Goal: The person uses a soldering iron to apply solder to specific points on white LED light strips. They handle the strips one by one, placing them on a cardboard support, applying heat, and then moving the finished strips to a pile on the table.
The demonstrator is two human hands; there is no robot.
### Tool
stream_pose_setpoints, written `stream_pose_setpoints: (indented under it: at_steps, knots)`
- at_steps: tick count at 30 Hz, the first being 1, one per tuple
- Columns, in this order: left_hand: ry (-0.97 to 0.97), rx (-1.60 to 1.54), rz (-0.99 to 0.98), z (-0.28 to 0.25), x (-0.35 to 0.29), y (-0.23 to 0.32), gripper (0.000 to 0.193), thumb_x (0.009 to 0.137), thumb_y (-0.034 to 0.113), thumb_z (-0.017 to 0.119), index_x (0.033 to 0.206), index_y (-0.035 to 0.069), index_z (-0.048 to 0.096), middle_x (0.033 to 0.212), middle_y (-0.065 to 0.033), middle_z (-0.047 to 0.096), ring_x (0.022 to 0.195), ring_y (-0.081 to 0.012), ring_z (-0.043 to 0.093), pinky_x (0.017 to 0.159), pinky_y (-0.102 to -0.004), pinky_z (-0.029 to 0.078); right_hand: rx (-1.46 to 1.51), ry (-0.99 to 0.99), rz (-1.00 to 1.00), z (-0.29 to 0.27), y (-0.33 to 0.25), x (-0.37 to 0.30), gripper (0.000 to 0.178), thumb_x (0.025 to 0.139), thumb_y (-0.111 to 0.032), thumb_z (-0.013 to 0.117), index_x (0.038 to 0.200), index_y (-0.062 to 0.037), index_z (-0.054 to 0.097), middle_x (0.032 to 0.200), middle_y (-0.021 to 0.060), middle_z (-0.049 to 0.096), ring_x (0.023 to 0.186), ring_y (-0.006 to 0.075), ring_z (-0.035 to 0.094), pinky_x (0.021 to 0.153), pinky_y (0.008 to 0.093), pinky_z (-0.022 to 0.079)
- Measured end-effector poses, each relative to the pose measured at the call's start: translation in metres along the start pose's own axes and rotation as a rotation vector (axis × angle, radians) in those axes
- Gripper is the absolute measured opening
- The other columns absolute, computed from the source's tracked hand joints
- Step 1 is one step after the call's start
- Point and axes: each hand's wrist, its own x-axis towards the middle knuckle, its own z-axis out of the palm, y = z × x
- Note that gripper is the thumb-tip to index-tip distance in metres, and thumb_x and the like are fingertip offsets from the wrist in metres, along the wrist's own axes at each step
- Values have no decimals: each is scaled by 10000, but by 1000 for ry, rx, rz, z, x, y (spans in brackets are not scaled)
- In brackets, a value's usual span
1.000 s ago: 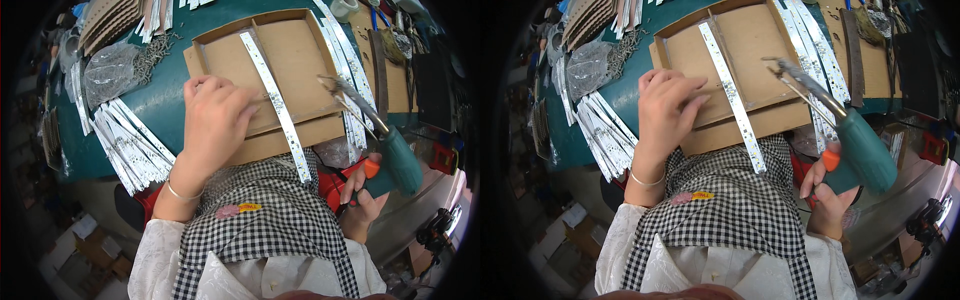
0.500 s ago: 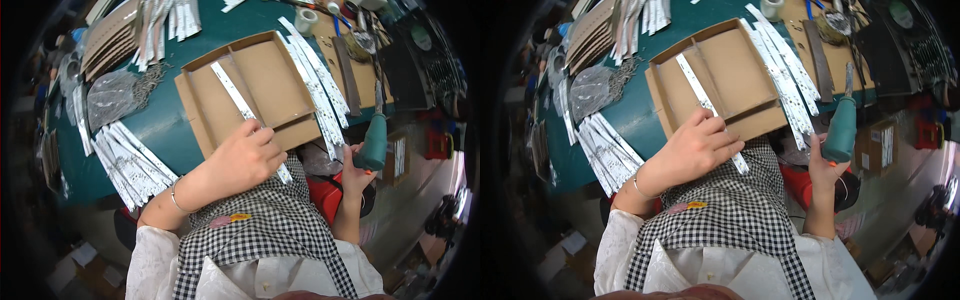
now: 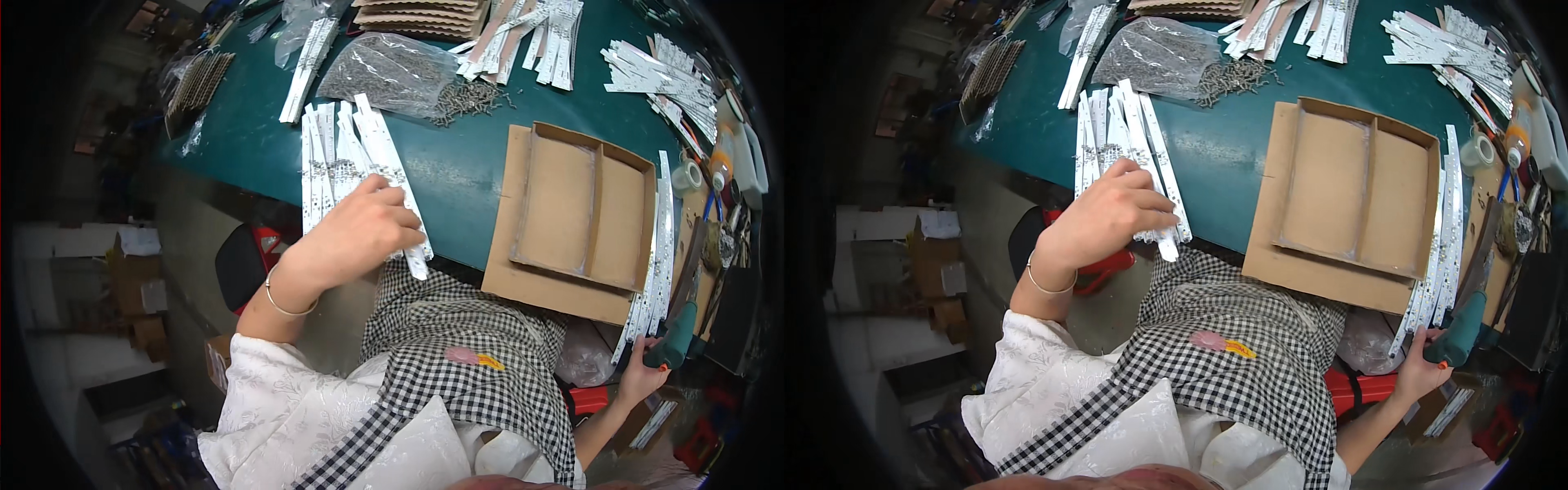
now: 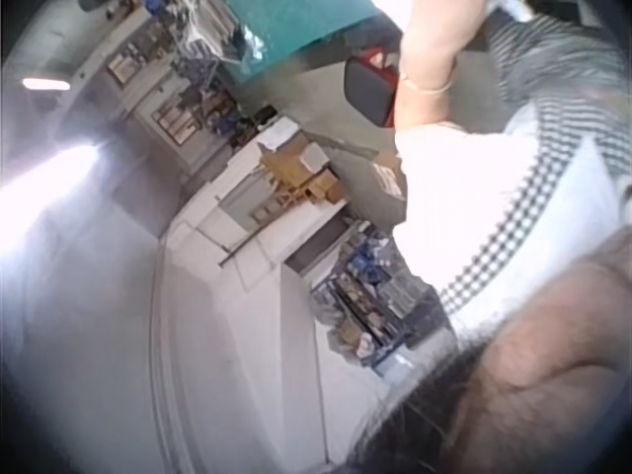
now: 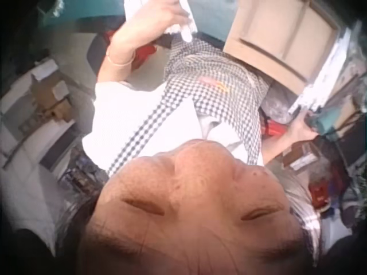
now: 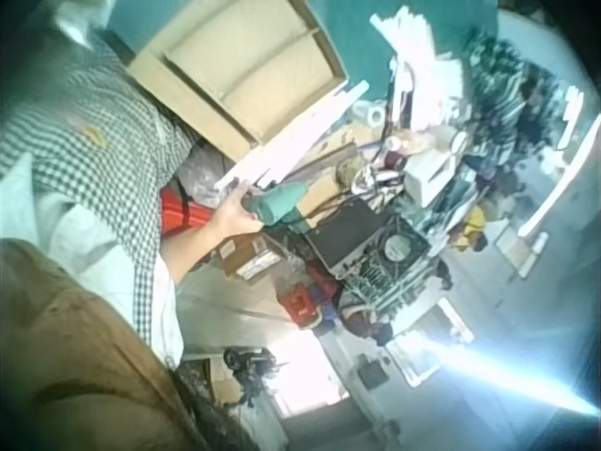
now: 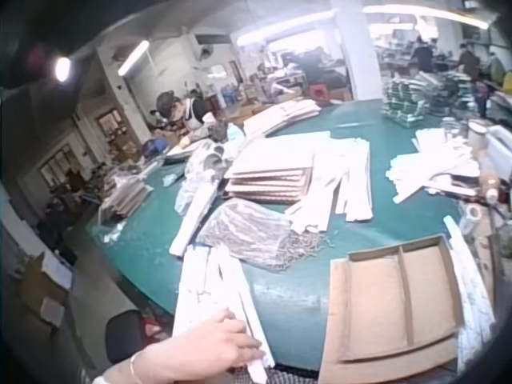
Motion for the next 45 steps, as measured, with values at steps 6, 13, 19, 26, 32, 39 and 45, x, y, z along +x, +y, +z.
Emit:
stream_pose_setpoints:
  at_steps: [6,13,19,26,32,39,45]
  knots:
    - [-18,2,-131,26,-30,-41,231,715,10,608,874,90,756,961,3,719,852,-171,563,850,-313,412,-53,67,32,6,5,4,310,823,-39,748,1040,18,535,840,37,608,782,114,562,737,260,464]
    - [26,-13,-159,42,-45,-42,230,752,5,596,915,83,740,1012,-12,701,922,-178,591,862,-330,415,-210,106,1,17,-24,4,289,815,-48,755,1018,11,558,804,31,601,735,114,555,724,263,465]
    - [22,-41,-164,22,-32,-34,295,701,-13,677,983,65,721,1049,-37,698,952,-198,601,874,-350,421,-96,92,-22,5,-2,4,257,818,-24,743,1007,16,573,826,43,622,754,126,575,740,271,477]
    - [157,-95,0,5,50,-45,294,699,45,749,988,57,694,993,-75,690,919,-265,606,824,-390,455,-14,134,-44,14,-6,12,306,818,59,699,1092,49,564,906,53,622,817,124,595,799,267,485]
    - [411,-62,-66,46,179,-79,136,754,125,722,876,66,734,834,-121,698,833,-304,640,763,-419,499,89,284,-22,15,-16,-2,593,804,121,663,1346,76,425,880,42,538,799,120,575,740,256,489]
    - [353,-18,-259,78,229,-103,127,731,163,749,830,84,743,825,-117,696,819,-313,649,753,-404,509,121,132,-126,13,-93,-24,661,759,170,631,1360,85,367,877,36,486,759,136,558,700,244,476]
    - [421,-16,-219,82,227,-109,117,732,187,752,745,82,701,817,-111,681,818,-300,656,690,-415,498,-449,-30,-623,28,-97,-16,467,771,40,693,1192,16,491,813,70,563,685,153,568,618,271,466]
